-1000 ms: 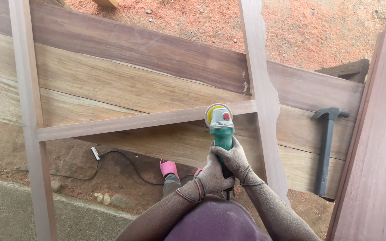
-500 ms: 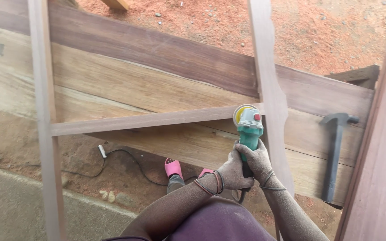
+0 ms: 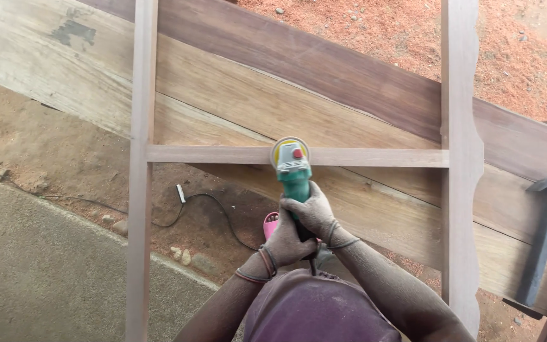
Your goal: Sand the surface and edges of a wooden chair frame using an angle grinder with a sanding disc.
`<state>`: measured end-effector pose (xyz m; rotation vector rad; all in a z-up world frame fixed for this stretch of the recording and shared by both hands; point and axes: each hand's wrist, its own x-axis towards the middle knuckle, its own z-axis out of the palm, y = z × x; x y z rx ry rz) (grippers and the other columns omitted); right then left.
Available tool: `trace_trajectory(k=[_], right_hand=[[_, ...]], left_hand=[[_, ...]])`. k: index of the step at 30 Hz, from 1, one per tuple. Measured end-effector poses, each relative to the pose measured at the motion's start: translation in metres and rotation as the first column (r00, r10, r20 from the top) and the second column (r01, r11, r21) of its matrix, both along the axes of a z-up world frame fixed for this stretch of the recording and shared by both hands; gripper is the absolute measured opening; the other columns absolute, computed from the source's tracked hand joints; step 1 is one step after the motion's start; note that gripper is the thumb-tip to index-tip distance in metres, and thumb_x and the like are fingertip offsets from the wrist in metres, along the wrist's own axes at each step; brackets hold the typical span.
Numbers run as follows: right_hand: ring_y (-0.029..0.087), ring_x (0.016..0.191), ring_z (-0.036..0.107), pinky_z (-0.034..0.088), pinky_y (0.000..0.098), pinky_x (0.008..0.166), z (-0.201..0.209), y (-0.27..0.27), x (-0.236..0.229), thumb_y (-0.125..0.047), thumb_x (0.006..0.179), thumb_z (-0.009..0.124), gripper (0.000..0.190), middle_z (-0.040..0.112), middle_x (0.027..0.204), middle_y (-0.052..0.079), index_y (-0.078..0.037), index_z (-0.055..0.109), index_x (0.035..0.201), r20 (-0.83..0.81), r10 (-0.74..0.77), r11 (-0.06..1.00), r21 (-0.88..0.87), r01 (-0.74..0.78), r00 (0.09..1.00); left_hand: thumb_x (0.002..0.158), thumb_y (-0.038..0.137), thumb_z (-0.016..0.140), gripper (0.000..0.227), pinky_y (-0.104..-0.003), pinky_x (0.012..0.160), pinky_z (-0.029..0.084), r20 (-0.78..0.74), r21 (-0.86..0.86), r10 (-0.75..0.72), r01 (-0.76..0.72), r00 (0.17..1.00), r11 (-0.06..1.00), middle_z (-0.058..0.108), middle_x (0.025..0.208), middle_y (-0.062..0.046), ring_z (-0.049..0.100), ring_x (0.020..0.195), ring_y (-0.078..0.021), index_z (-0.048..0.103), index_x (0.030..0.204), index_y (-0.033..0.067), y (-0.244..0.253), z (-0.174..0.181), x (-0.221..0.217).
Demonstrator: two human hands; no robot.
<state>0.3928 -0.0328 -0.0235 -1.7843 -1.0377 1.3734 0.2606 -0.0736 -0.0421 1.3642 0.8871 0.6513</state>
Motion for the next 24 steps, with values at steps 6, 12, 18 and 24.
trace_trajectory(k=[6,12,18,24], right_hand=[[0.020,0.096,0.073,0.058,0.0355,0.087,0.007,0.017,-0.056,-0.036,0.070,0.087,0.061,0.075,0.104,0.012,-0.005,0.062,0.116,0.021,0.090,0.993,-0.084,-0.088,0.996],[0.020,0.096,0.073,0.057,0.0357,0.088,0.007,0.010,-0.043,-0.035,0.070,0.086,0.060,0.074,0.103,0.011,-0.005,0.062,0.116,0.022,0.060,0.993,-0.102,-0.057,0.998],[0.019,0.094,0.072,0.058,0.0354,0.086,0.009,-0.010,-0.002,-0.032,0.071,0.086,0.058,0.074,0.103,0.011,-0.004,0.062,0.115,0.032,-0.034,0.995,-0.098,0.037,0.999],[0.019,0.093,0.071,0.059,0.0344,0.083,0.009,-0.031,0.041,-0.029,0.072,0.085,0.058,0.073,0.103,0.011,-0.003,0.061,0.117,0.013,-0.134,0.988,-0.068,0.135,0.991]], left_hand=[[0.070,0.016,0.079,0.117,-0.038,0.102,0.058,-0.131,-0.232,0.064,-0.093,0.989,0.968,0.052,0.135,-0.021,0.063,0.123,-0.0258,-0.006,0.149,0.0011,0.016,0.049,-0.051],[0.073,0.016,0.084,0.116,-0.038,0.108,0.051,-0.103,-0.106,-0.007,-0.004,0.995,0.994,0.046,0.138,-0.023,0.055,0.129,-0.0265,-0.005,0.145,-0.0029,0.011,0.024,-0.040],[0.076,0.015,0.076,0.105,-0.037,0.108,0.053,-0.133,-0.149,-0.137,0.117,0.982,0.982,0.051,0.133,-0.024,0.061,0.126,-0.0263,-0.002,0.142,-0.0091,-0.005,-0.002,-0.002],[0.076,0.021,0.074,0.113,-0.036,0.104,0.053,-0.148,-0.252,-0.283,0.241,0.948,0.937,0.060,0.125,-0.023,0.066,0.119,-0.0273,-0.013,0.139,-0.0161,-0.010,0.009,0.038]])
